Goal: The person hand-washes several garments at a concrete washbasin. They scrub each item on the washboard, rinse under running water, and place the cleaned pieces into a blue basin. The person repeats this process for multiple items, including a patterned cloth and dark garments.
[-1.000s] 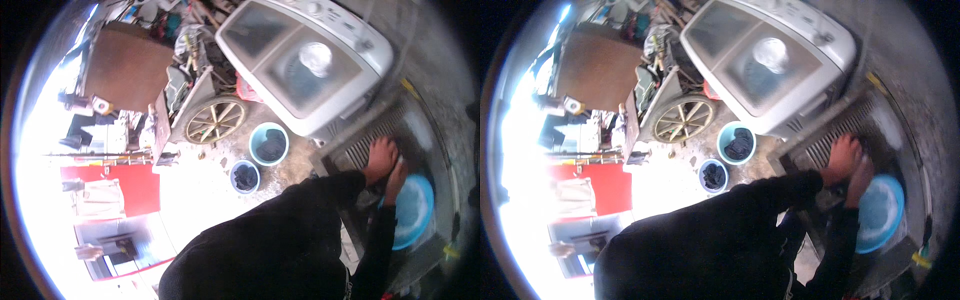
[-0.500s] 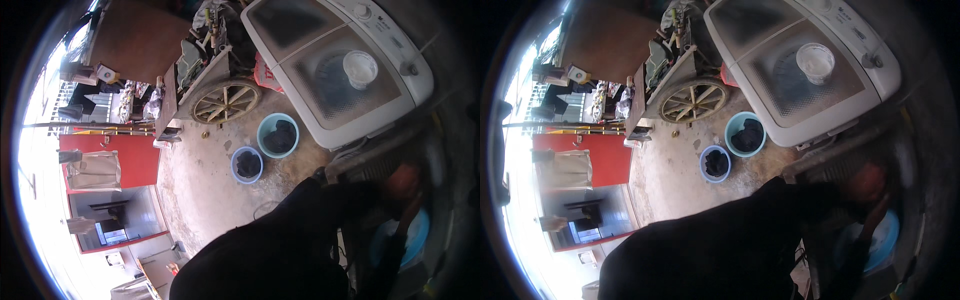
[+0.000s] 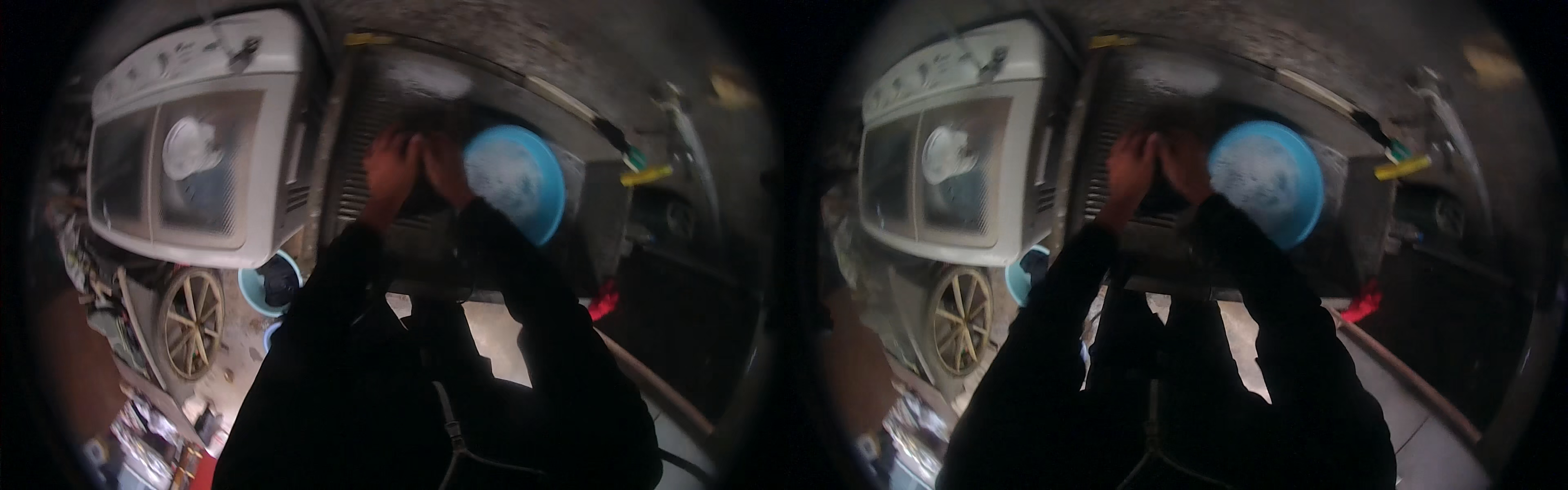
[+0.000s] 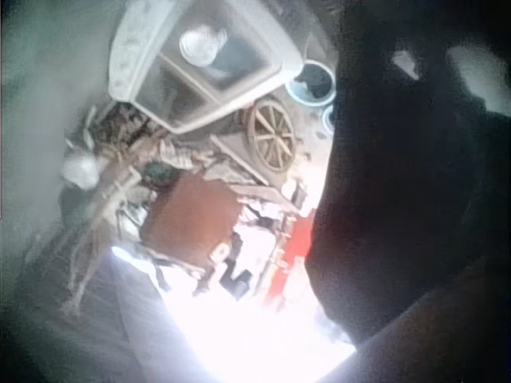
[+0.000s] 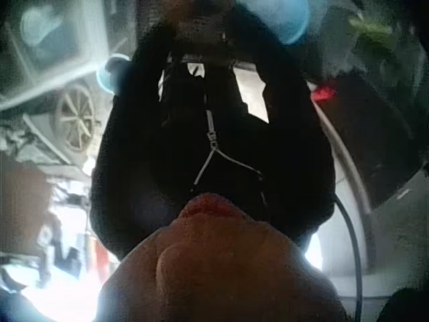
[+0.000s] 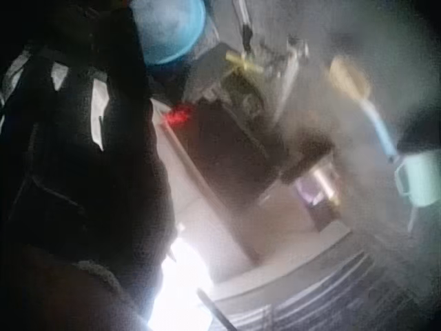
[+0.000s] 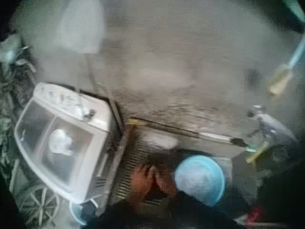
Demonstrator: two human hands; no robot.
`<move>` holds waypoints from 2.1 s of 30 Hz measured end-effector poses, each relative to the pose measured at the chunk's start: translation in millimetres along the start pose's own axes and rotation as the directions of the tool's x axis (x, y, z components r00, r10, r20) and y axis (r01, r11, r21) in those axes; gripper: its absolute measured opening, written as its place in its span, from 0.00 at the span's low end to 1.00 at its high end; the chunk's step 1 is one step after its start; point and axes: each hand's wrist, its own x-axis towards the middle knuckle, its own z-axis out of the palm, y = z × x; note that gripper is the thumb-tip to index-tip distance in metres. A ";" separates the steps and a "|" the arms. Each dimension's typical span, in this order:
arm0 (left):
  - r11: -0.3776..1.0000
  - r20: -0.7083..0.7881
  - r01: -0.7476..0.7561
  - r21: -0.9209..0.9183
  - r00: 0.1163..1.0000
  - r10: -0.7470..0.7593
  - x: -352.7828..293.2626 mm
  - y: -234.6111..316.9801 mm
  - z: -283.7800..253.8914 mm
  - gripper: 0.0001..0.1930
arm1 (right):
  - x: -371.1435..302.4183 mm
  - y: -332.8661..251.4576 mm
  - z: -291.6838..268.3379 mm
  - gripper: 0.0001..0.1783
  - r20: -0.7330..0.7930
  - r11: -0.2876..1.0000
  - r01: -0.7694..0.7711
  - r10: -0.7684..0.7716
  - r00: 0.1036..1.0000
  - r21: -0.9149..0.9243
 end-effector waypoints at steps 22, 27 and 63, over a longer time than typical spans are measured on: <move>0.964 -0.116 -0.220 0.151 0.964 0.238 -109.4 -16.0 -4.4 0.12 | -109.7 -48.6 10.3 0.16 -0.118 0.997 0.073 -0.069 0.991 0.031; 0.990 -0.011 -0.069 0.127 0.997 0.071 16.2 -25.0 39.9 0.14 | -2.9 10.3 22.3 0.17 -0.173 0.988 0.115 -0.131 0.976 -0.104; 0.946 -0.152 -0.266 0.184 0.943 0.294 -66.6 -56.2 5.0 0.19 | -87.3 -52.6 1.4 0.10 -0.326 0.945 0.326 -0.313 0.892 -0.016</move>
